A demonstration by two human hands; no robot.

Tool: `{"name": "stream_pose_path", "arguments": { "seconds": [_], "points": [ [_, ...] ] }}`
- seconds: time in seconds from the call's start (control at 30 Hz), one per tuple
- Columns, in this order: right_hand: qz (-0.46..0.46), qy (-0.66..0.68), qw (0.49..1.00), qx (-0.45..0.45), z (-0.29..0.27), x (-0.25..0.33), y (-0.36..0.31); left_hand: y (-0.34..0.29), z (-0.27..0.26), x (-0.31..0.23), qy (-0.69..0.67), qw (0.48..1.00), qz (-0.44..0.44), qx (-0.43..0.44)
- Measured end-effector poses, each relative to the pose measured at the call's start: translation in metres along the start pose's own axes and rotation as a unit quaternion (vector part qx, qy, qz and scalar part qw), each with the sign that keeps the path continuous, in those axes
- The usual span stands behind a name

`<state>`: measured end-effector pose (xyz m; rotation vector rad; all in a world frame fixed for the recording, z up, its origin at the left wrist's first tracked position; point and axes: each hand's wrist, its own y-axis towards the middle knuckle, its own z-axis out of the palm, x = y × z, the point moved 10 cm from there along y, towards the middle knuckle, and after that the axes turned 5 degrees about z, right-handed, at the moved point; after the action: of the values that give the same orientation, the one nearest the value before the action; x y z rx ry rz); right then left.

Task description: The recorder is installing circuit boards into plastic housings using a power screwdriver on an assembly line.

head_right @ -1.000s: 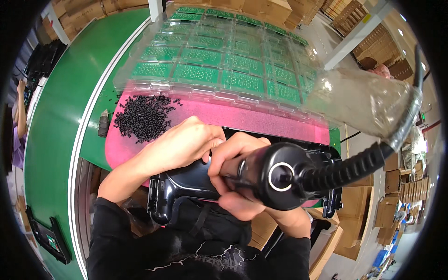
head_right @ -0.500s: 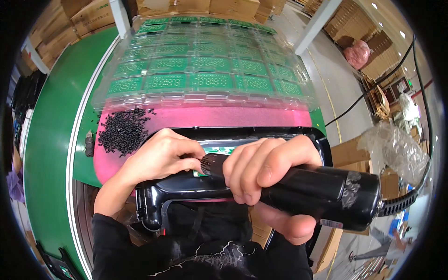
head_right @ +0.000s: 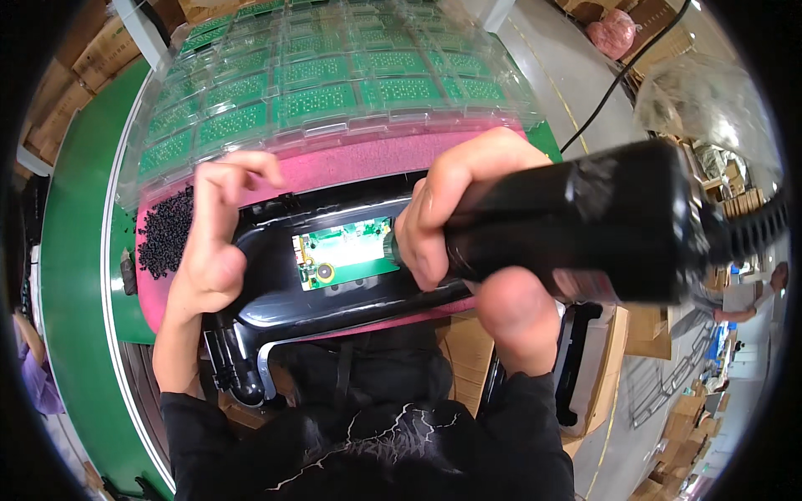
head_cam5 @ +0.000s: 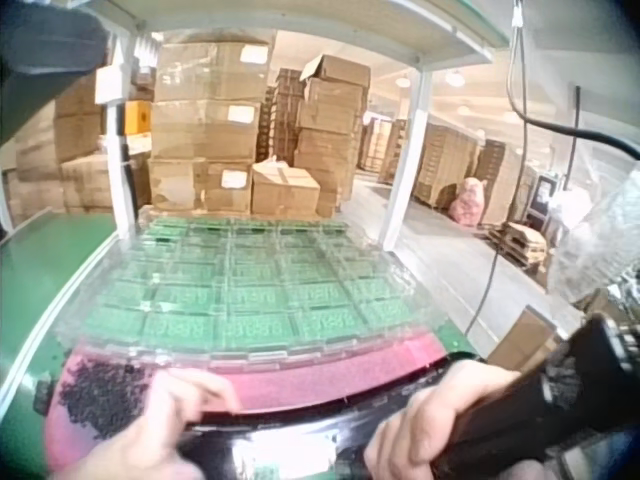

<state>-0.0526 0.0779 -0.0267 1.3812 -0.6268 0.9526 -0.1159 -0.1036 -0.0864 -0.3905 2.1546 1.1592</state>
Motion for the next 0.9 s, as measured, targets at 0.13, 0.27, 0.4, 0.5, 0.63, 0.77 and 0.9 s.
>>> {"name": "stream_pose_path", "arguments": {
  "seconds": [0.13,0.27,0.4,0.5,0.63,0.77,0.9],
  "points": [
    [0.031,-0.005,0.999,-0.019,-0.008,-0.019,-0.001,-0.002,-0.019,-0.011,0.019,0.996,0.012,-0.091],
    [0.055,0.014,0.998,-0.004,-0.006,-0.031,-0.002,-0.005,-0.030,0.004,-0.014,0.989,-0.042,-0.144],
    [0.079,0.037,0.996,0.024,-0.002,-0.036,0.001,-0.005,-0.043,0.008,0.031,0.981,-0.056,-0.182],
    [0.096,0.078,0.991,0.050,0.000,-0.042,0.006,-0.002,-0.040,0.005,0.097,0.975,-0.088,-0.179],
    [0.096,0.102,0.988,0.065,0.008,-0.051,0.012,0.000,-0.036,0.003,0.187,0.967,-0.116,-0.127],
    [0.077,0.094,0.990,0.073,0.005,-0.056,0.008,0.010,-0.019,0.007,0.254,0.958,-0.117,-0.057],
    [0.092,0.077,0.984,0.130,0.018,-0.043,0.013,-0.007,-0.019,0.020,0.360,0.909,-0.207,0.028]
  ]
}}
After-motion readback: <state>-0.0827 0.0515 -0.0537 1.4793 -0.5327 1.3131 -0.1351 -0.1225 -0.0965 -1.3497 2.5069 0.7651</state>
